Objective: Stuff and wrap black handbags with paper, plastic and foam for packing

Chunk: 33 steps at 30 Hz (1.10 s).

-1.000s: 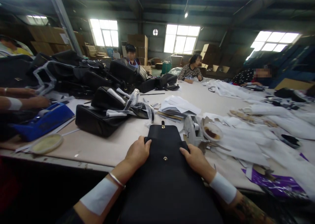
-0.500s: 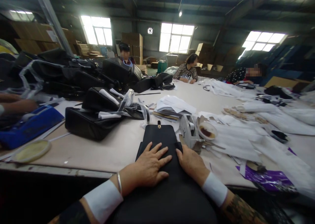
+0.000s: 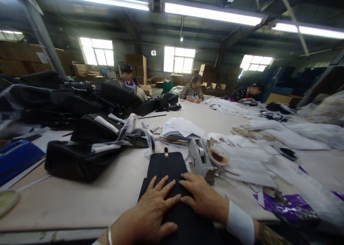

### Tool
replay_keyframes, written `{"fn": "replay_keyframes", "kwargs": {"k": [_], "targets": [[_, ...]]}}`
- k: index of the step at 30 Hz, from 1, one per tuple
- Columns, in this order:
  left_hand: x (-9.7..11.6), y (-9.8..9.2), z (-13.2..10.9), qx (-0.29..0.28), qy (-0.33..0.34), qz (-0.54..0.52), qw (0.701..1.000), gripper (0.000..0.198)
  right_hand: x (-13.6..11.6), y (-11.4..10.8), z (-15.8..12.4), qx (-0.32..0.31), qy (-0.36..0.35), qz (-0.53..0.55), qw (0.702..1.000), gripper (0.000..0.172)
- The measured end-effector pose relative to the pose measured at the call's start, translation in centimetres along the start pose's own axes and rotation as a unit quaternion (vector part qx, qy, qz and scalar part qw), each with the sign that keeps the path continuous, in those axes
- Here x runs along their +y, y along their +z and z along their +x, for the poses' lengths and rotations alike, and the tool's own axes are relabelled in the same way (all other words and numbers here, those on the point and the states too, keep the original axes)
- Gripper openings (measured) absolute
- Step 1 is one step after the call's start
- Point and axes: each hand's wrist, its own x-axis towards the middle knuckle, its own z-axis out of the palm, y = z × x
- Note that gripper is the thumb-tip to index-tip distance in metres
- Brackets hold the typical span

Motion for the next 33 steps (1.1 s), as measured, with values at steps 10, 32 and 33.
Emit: {"fn": "replay_keyframes", "kwargs": {"k": [10,32,33], "targets": [[-5.1,4.7,2.2,0.064,0.069,0.08,0.992,0.068,10.3,-10.1,14.7,0.233,0.212,-0.028,0.949,0.035],[-5.0,-2.1,5.1,0.062,-0.013,-0.152,0.986,0.054,11.8,-8.7,20.8,0.166,0.153,0.004,0.974,0.022],[-5.0,-4.0,6.3,0.104,-0.05,-0.214,0.97,0.047,11.7,-8.6,20.6,0.168,0.147,0.006,0.975,0.02]]}}
